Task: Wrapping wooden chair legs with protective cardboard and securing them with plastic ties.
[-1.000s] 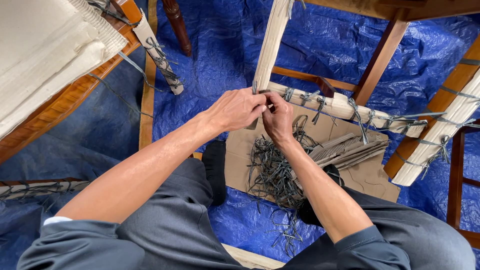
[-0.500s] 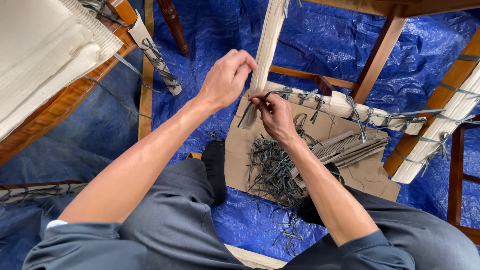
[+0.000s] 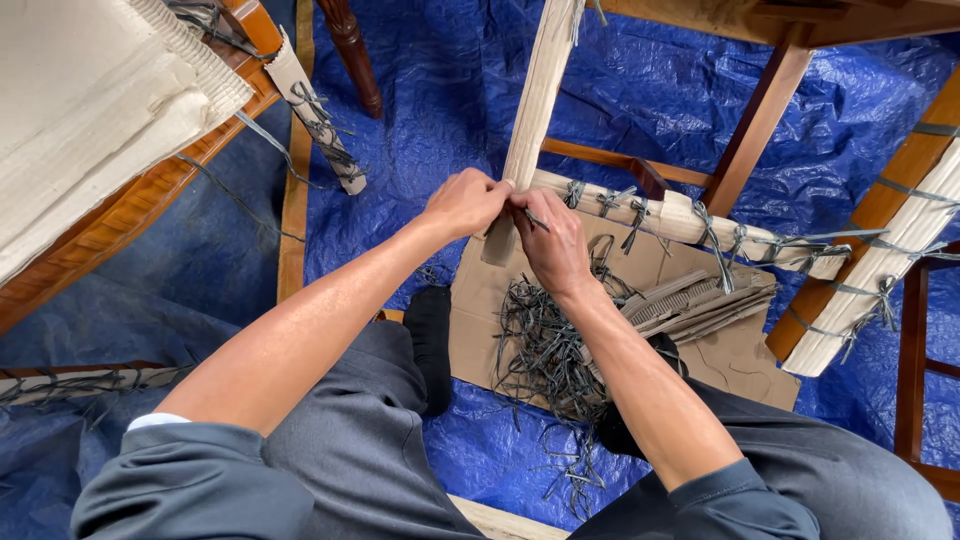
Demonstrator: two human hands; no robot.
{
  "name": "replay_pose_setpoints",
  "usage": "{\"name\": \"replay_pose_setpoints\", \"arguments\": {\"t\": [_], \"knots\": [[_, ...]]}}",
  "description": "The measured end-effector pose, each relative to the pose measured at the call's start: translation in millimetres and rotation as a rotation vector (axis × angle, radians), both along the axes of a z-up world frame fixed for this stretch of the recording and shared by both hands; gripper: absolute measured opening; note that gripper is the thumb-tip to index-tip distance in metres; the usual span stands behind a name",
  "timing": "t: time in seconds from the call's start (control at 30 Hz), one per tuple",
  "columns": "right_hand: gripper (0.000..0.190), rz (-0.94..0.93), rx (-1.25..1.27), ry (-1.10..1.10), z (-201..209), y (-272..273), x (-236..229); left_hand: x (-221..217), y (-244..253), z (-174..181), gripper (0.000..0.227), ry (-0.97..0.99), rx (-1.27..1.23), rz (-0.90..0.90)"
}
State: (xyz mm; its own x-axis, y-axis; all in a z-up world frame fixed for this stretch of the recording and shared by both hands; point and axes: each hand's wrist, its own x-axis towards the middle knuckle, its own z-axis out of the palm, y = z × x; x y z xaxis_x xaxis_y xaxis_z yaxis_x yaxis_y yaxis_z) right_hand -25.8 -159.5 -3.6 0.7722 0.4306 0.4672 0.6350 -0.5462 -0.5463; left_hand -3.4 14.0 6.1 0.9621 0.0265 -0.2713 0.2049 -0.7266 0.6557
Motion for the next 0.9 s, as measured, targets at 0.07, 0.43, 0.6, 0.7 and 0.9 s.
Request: {"name": "replay_pose_setpoints", "arguments": {"t": [0.07, 0.43, 0.6, 0.7, 0.9], "knots": [[0.014, 0.014, 0.054, -0.027, 0, -2, 0, 2, 0, -14, 0.042, 0.085, -0.16, 0.083], [0.011, 0.001, 0.192, -0.133, 11, -4, -15, -10, -16, -24, 0.02, -0.219, -0.548, 0.497], [0.014, -0.166, 0.034, 0.058, -7, -11, -21, 0, -15, -64, 0.014, -0.38, -0.782, 0.462], [0.016, -0.188, 0.039, 0.053, -11, -15, -23, -2, -12, -44, 0.012, -0.45, -0.964, 0.342], [0.016, -0.206, -0.024, 0.077, -30, -24, -17, 26, 7, -65, 0.02, -0.335, -0.83, 0.37]]}}
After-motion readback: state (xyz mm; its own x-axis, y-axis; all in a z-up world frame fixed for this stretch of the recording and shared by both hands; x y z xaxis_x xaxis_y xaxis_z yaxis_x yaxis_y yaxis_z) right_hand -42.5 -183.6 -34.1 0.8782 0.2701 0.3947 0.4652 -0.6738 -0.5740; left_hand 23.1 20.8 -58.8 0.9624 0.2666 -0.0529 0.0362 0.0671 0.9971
